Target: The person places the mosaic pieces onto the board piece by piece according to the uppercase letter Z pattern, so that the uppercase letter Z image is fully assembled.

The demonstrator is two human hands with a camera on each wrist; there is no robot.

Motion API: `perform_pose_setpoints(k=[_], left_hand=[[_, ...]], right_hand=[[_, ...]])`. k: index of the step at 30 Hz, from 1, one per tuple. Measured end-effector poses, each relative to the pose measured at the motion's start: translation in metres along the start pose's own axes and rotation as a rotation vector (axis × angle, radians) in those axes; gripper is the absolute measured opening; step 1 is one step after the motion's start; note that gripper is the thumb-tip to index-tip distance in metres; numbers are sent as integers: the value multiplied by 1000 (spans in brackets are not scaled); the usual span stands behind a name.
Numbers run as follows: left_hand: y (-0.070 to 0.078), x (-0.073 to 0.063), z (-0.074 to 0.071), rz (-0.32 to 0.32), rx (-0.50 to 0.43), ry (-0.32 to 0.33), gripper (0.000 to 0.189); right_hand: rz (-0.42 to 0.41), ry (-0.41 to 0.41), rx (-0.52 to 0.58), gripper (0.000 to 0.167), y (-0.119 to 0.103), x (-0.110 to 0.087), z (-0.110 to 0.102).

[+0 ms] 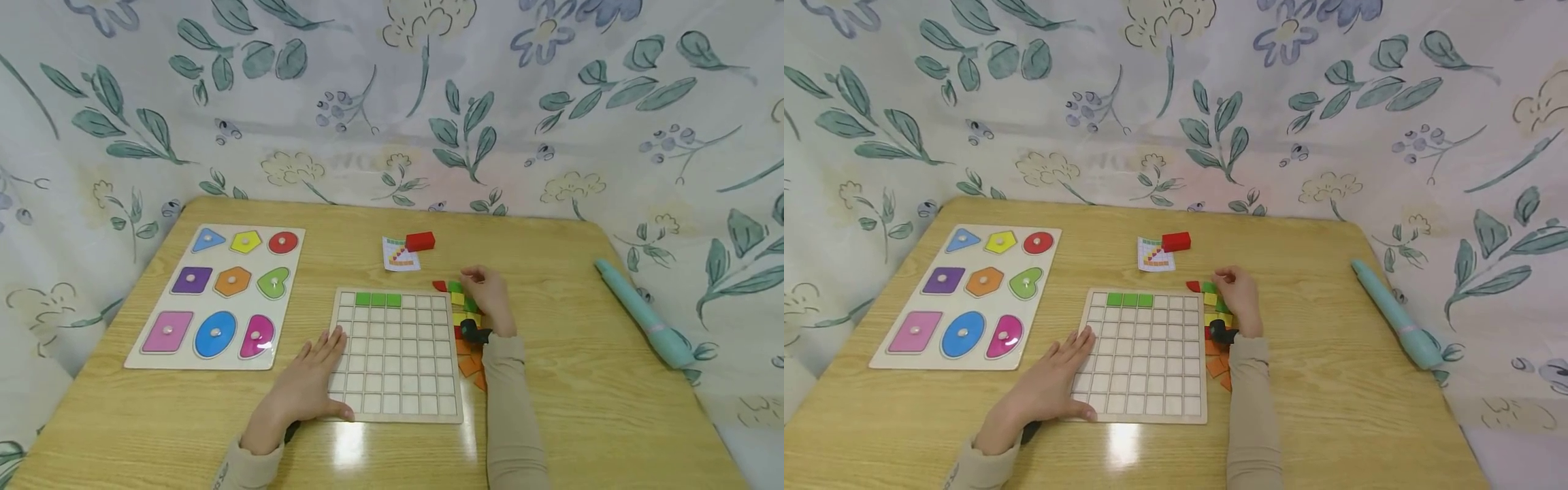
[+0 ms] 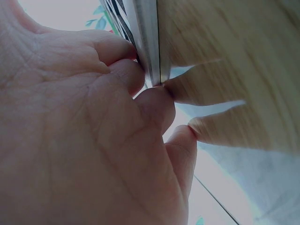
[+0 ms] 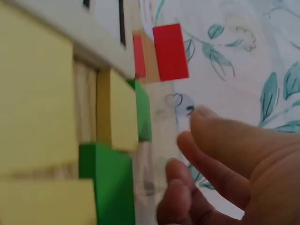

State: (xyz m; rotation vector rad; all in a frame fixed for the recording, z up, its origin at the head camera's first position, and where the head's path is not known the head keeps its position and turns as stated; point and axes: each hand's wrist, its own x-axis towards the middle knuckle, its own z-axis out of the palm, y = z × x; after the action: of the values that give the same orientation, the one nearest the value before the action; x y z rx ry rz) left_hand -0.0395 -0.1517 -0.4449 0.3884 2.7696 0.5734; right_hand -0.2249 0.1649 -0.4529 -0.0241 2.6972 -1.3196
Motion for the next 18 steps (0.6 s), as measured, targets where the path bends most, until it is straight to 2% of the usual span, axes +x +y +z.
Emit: perform_pose_setpoints(k=[4,7,14,18], left_hand=[[1,-1,-2,-16,-16,-7,128],[1,-1,-2,-17,-17,-11,128],[0,1,-2,-7,-5,-9,128],[0,0,-2,-8,-3,-12,129]], right_hand=[[-22,-102,-98,35,2,-1,-3],[-15,-139,-129,36,1,-1,-3],[-6,-121,-108,30,0,1,0],[-22,-79,-79,23,-1,2,1]])
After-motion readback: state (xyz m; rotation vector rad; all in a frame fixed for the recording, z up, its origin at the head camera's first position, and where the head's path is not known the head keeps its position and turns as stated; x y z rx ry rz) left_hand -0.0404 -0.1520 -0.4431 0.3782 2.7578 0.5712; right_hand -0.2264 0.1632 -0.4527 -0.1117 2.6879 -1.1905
